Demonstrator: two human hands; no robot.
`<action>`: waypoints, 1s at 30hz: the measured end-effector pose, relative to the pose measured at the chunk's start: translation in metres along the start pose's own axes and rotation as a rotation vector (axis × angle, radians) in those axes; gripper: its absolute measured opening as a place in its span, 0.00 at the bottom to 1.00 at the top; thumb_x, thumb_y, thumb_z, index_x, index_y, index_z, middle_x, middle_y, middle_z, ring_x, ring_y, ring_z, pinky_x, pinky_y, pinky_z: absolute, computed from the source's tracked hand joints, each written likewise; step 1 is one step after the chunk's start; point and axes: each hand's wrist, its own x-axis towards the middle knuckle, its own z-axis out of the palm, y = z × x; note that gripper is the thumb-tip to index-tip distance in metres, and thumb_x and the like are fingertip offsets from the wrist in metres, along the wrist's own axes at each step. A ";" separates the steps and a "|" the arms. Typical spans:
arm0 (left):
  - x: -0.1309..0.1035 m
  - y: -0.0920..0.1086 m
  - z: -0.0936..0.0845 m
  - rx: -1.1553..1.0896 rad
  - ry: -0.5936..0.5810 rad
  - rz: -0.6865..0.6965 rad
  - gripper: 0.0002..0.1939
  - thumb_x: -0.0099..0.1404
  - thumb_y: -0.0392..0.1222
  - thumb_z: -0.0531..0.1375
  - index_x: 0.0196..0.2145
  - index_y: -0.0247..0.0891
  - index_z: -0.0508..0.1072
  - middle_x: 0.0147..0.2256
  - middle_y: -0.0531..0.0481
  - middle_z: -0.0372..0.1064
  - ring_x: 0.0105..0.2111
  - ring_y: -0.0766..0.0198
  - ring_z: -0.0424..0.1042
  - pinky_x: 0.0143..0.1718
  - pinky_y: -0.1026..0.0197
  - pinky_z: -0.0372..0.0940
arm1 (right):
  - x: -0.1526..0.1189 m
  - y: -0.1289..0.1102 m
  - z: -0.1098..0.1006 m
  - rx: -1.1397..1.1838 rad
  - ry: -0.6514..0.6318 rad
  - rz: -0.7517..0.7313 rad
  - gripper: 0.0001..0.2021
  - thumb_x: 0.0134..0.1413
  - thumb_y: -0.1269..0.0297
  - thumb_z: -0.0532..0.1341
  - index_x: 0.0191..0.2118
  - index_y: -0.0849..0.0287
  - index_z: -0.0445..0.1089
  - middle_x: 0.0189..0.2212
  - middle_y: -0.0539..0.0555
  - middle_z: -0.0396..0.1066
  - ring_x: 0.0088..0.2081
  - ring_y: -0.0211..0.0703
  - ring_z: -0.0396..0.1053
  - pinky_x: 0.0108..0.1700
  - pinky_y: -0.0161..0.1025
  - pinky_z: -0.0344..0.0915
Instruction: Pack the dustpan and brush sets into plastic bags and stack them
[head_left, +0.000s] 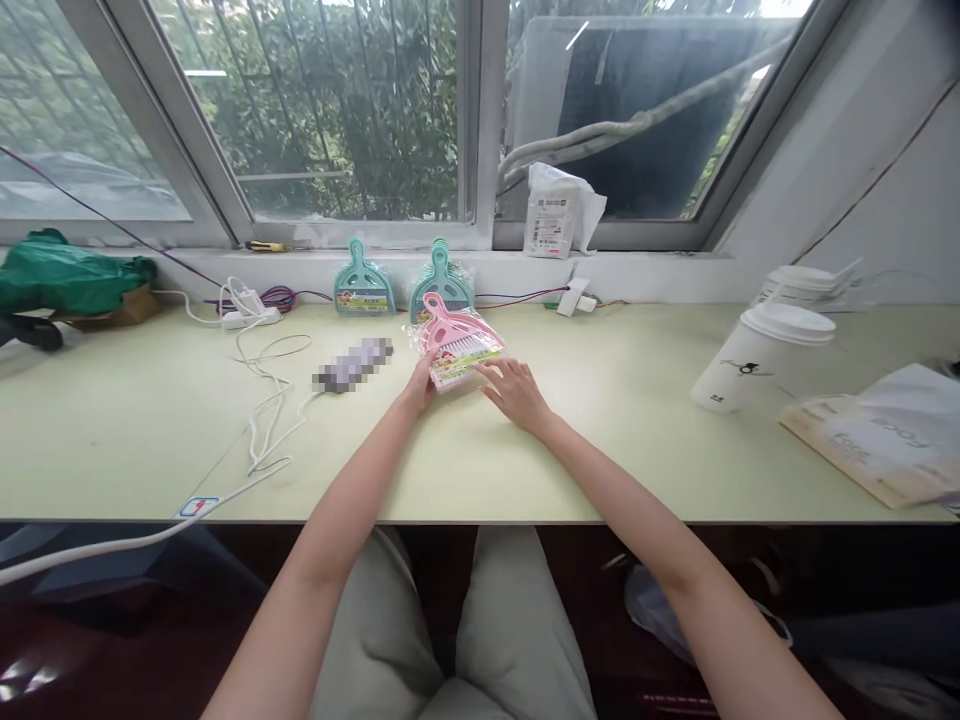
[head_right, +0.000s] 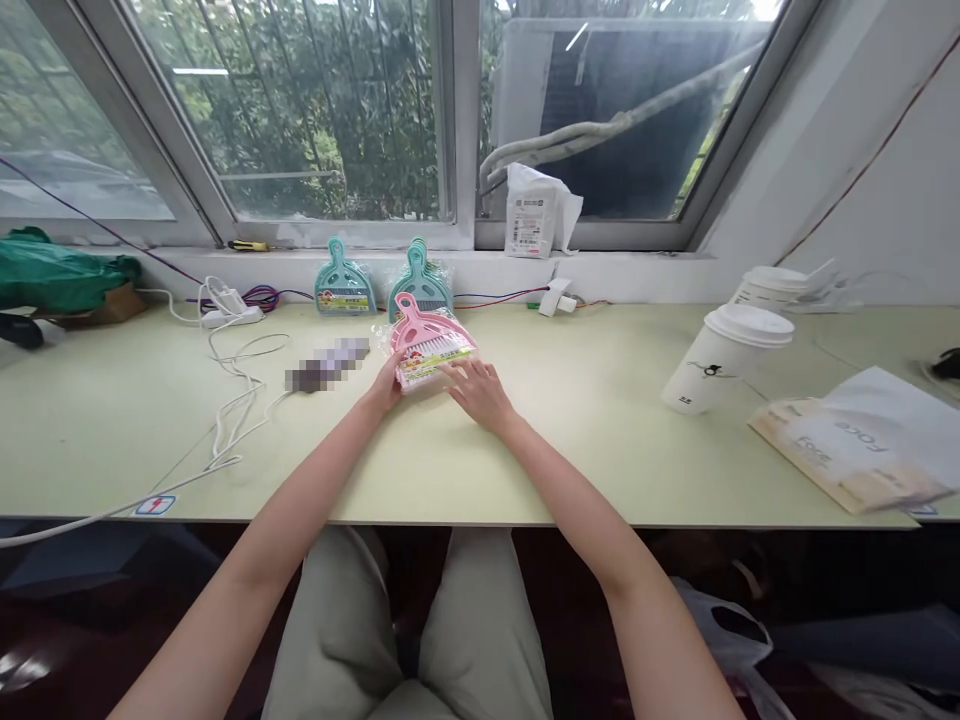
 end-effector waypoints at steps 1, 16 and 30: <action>0.000 -0.001 0.001 0.006 0.005 0.002 0.23 0.65 0.47 0.55 0.53 0.30 0.69 0.50 0.37 0.70 0.49 0.52 0.71 0.54 0.51 0.64 | 0.000 -0.001 -0.003 -0.016 0.010 -0.017 0.22 0.66 0.56 0.49 0.62 0.55 0.59 0.57 0.61 0.62 0.57 0.52 0.57 0.54 0.47 0.52; -0.007 -0.020 0.025 0.000 0.147 0.008 0.21 0.62 0.48 0.58 0.49 0.34 0.70 0.46 0.41 0.72 0.42 0.56 0.74 0.42 0.56 0.71 | 0.007 0.012 0.030 1.268 0.112 0.904 0.15 0.50 0.53 0.64 0.36 0.60 0.71 0.28 0.52 0.75 0.27 0.36 0.67 0.31 0.33 0.62; -0.014 0.001 0.012 0.370 -0.200 -0.092 0.25 0.60 0.58 0.60 0.43 0.33 0.77 0.44 0.36 0.74 0.42 0.54 0.74 0.44 0.59 0.67 | 0.006 0.037 0.025 1.566 0.405 1.025 0.26 0.34 0.68 0.70 0.42 0.55 0.60 0.33 0.49 0.73 0.36 0.41 0.73 0.36 0.38 0.72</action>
